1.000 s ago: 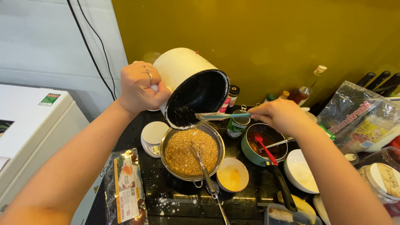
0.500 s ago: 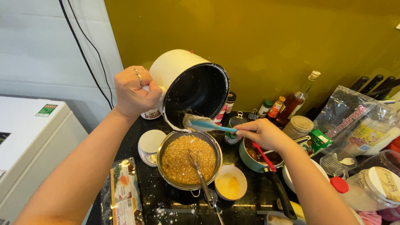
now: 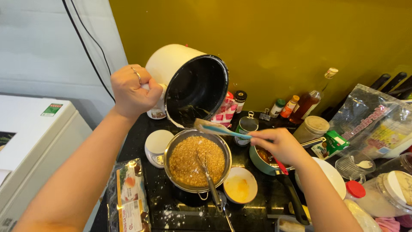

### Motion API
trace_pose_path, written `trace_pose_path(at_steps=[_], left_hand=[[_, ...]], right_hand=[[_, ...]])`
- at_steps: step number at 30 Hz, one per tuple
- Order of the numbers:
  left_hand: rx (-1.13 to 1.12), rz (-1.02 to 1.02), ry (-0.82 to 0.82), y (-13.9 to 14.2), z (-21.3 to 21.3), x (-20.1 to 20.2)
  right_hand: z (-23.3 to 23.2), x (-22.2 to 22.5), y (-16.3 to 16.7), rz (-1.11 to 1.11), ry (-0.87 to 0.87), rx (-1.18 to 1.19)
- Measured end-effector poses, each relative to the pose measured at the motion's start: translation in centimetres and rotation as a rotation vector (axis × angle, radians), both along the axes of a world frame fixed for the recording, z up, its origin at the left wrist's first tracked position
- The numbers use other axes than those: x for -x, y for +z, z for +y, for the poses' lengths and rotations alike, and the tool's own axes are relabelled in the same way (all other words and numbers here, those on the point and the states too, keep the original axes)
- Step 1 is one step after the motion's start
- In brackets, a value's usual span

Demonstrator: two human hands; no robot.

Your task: The person whisks a batter in a small pot, then pours it through a sieve into a larger bowl, using a spatula to scrape the pot and a whisk to press the mixture through the mesh.

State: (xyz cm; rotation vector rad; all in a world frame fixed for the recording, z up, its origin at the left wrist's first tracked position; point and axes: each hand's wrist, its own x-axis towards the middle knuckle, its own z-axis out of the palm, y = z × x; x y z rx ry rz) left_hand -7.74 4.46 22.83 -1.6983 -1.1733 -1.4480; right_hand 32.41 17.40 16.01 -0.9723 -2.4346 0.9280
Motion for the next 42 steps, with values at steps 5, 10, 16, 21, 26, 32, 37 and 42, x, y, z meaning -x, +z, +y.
trace_pose_path(at_steps=[5,10,16,21,26,32,37,42], left_hand=[[0.011,-0.002,0.101,-1.6,-0.8,1.0],[0.055,-0.011,0.133,-4.0,-0.6,1.0],[0.1,-0.041,0.074,-5.6,0.0,-0.7],[0.129,-0.051,0.096,-6.1,0.2,-1.0],[0.125,-0.088,0.081,-6.6,0.5,-0.7],[0.156,-0.325,-0.053,-7.0,-0.2,-1.5],[0.17,-0.36,-0.07,-6.7,-0.3,-1.8],[0.185,-0.375,-0.076,-6.7,-0.2,-2.1]], right_hand=[[-6.4,-2.2,-7.1,-0.126,-0.117,-0.257],[-11.1,-4.4,-10.8,-0.391,-0.188,-0.447],[-11.1,-6.0,-7.2,-0.728,-0.035,-0.654],[-10.2,-7.2,0.2,-0.99,-0.041,-0.663],[-8.5,-5.2,6.6,-0.312,-0.295,-0.254],[-7.4,1.1,4.8,0.182,-0.202,-0.111],[-7.3,3.8,2.1,0.262,-0.13,-0.026],[-7.0,4.4,0.6,0.284,-0.089,-0.011]])
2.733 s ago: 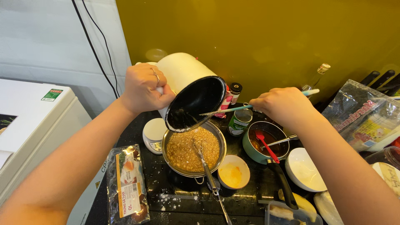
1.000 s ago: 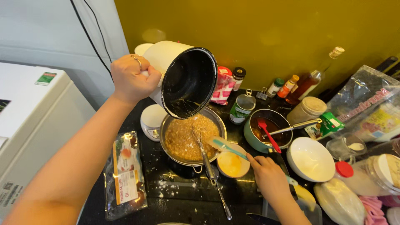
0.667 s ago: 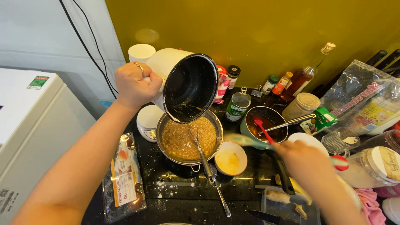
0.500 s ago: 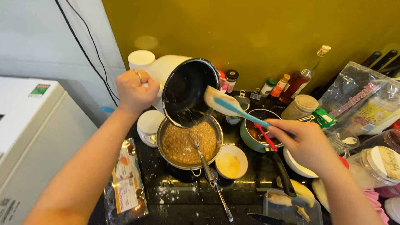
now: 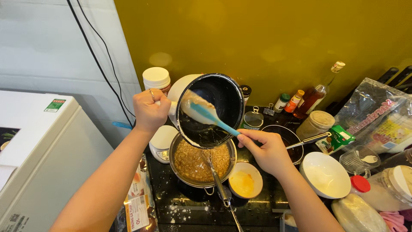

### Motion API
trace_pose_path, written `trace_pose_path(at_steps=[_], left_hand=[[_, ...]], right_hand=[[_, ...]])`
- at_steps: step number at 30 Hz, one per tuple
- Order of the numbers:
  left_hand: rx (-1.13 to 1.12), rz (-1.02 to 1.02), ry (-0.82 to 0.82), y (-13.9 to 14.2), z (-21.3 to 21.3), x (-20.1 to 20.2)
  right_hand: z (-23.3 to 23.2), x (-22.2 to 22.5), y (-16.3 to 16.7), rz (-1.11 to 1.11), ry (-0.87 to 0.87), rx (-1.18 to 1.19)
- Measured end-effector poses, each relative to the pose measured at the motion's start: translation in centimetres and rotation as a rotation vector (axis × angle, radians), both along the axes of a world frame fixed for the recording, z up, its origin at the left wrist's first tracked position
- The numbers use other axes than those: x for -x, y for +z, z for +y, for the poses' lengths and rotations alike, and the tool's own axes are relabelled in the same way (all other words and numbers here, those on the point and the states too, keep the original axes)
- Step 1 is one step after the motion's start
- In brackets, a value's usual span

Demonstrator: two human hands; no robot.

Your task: The person whisks a batter in a small pot, then pours it through a sieve into a larger bowl, using a spatula to scrape the pot and a whisk to press the mixture through the mesh.

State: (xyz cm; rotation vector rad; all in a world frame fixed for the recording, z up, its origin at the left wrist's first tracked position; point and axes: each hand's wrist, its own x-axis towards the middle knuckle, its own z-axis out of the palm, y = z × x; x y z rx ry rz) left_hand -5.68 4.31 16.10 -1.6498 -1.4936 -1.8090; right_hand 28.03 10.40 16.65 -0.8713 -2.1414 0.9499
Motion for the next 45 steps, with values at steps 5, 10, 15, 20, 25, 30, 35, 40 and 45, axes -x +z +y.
trace_pose_path(at_steps=[5,10,15,20,25,30,35,40,45], left_hand=[[-0.019,-0.062,-0.029,-0.7,0.2,-0.4],[0.029,-0.211,-0.059,-1.7,0.8,-1.0],[0.04,-0.224,-0.063,-2.1,1.1,-1.0],[0.02,-0.215,-0.056,-2.2,0.9,-1.1],[0.013,-0.239,-0.032,-2.2,1.3,-1.3],[0.015,-0.233,-0.031,-2.3,1.4,-1.1],[0.024,-0.236,-0.094,-2.0,1.2,-0.4],[0.024,-0.19,-0.125,-1.5,1.0,0.2],[0.029,-0.164,-0.164,-1.1,0.7,0.3]], right_hand=[[-0.1,0.4,-1.2,0.25,-0.126,0.333],[-1.4,2.6,-2.6,0.463,-0.171,0.474],[-2.3,4.0,-2.9,0.451,-0.161,0.549],[-3.3,4.6,-3.2,0.503,-0.199,0.472],[-4.0,5.3,-3.2,0.544,-0.189,0.593],[-3.9,5.1,-3.1,0.478,-0.128,0.63],[-2.9,4.1,-3.3,0.373,-0.019,0.617],[-0.7,2.0,-1.6,0.098,0.021,0.404],[1.4,0.0,1.3,-0.213,0.076,0.095]])
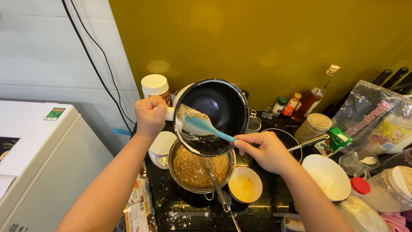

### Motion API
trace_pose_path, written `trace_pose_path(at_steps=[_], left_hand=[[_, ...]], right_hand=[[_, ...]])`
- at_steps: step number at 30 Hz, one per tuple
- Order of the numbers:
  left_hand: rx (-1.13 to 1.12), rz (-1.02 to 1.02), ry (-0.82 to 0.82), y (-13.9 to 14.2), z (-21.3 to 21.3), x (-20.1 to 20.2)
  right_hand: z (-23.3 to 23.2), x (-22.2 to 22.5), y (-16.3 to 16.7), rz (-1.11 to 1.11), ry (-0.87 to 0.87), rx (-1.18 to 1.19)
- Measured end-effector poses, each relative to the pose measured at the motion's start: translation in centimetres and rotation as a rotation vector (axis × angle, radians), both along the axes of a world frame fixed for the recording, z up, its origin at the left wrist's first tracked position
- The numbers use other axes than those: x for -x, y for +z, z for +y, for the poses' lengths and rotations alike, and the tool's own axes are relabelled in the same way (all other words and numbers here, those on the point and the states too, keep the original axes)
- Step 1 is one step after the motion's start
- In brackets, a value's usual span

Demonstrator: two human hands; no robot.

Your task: The person whisks a batter in a small pot, then pours it through a sieve into a larger bowl, using a spatula to scrape the pot and a whisk to press the mixture through the mesh.

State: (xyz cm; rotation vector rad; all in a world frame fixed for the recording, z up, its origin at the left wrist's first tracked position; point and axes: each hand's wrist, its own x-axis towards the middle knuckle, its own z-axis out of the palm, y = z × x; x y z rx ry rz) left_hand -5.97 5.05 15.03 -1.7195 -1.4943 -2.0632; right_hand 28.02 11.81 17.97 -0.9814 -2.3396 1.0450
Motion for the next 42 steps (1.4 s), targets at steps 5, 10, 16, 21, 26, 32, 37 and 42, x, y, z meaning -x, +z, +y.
trace_pose_path(at_steps=[5,10,16,21,26,32,37,42], left_hand=[[-0.024,0.06,-0.029,0.6,-0.2,-0.5],[-0.037,0.187,-0.032,1.1,-0.1,-1.1],[-0.068,0.247,-0.077,1.8,0.0,-1.6],[-0.089,0.31,-0.033,2.3,0.1,-1.5],[-0.114,0.366,-0.002,2.4,0.2,-1.1],[-0.148,0.406,0.085,3.1,-1.3,-0.9],[-0.229,0.541,0.199,3.7,-1.6,-2.7],[-0.245,0.589,0.27,4.0,-2.4,-3.3]], right_hand=[[1.2,-1.0,3.6,-0.127,0.125,-0.118],[1.6,-1.2,8.1,-0.436,0.284,-0.432],[1.2,0.0,12.1,-0.713,0.327,-0.667],[0.9,0.8,15.2,-0.727,0.245,-0.7],[1.3,2.0,14.4,-0.678,0.403,-0.824],[0.0,1.7,13.8,-0.744,0.147,-0.896],[-5.2,3.1,8.3,-0.499,-0.298,-0.727],[-8.6,4.7,1.7,-0.067,-0.26,0.076]])
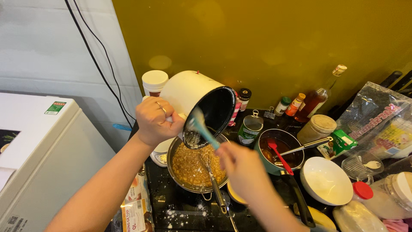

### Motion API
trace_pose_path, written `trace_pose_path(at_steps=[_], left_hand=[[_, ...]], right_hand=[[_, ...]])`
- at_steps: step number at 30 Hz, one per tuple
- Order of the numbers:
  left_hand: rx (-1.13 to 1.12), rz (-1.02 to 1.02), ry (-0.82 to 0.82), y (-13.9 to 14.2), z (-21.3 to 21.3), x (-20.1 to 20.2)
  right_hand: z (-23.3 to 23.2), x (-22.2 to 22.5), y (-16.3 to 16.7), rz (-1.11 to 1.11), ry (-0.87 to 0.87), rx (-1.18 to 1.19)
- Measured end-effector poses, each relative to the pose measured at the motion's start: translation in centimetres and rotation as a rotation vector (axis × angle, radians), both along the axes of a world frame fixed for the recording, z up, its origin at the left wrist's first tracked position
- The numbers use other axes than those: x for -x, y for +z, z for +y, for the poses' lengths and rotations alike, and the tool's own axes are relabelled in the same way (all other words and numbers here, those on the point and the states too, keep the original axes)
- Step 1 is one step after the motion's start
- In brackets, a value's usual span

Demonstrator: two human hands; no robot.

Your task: The person whisks a batter in a small pot, then pours it through a sieve into a larger bowl, using a spatula to scrape the pot and a whisk to press the mixture through the mesh.

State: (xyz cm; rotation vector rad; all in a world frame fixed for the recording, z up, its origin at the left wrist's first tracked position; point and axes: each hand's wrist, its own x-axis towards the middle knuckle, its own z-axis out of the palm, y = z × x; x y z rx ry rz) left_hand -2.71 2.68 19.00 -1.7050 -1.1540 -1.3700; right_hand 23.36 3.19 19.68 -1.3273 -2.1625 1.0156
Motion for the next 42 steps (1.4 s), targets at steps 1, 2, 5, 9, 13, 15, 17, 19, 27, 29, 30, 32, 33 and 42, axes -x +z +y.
trace_pose_path(at_steps=[1,2,5,9,13,15,17,19,27,29,30,32,33,42], left_hand=[[0.006,0.003,0.004,0.0,-0.1,0.1],[0.016,0.005,0.007,0.0,-0.3,0.1],[0.02,0.025,-0.01,0.1,-0.5,0.2],[0.016,0.077,-0.017,0.2,-0.3,0.2],[0.019,0.085,-0.013,0.2,-0.1,0.0],[0.025,0.087,-0.013,0.2,-0.1,-0.1],[0.032,0.087,-0.019,0.4,-0.2,-0.3],[0.061,0.131,-0.038,0.6,-0.6,-0.5],[0.048,0.278,-0.113,2.2,-1.6,-1.3],[0.034,0.315,-0.139,2.7,-1.8,-1.7],[0.031,0.327,-0.152,2.9,-1.9,-1.8],[0.029,0.348,-0.173,3.4,-2.4,-2.2],[0.021,0.357,-0.185,3.6,-2.6,-2.4],[-0.027,0.318,-0.157,3.6,-3.2,-0.7]], right_hand=[[-0.9,0.3,-0.8,0.0,0.032,-0.109],[-1.9,0.6,-1.7,-0.002,0.065,-0.214],[-2.9,0.9,-4.5,-0.013,0.153,-0.406],[-1.6,0.4,-9.3,-0.247,0.253,-0.532],[0.4,-0.8,-11.7,-0.422,0.305,-0.872],[1.3,-1.2,-11.6,-0.489,0.326,-0.997],[2.2,-1.5,-10.9,-0.662,0.273,-0.737],[3.0,-2.0,-9.9,-0.584,0.181,-0.577],[8.2,-4.4,-5.5,-0.188,0.209,-0.239],[9.8,-4.6,-5.3,-0.203,0.229,-0.332],[10.5,-4.6,-5.4,-0.211,0.241,-0.38],[11.8,-4.5,-5.9,-0.402,0.201,-0.436],[12.4,-4.5,-6.1,-0.496,0.179,-0.465],[13.6,-5.2,-8.3,-0.337,0.52,-0.313]])
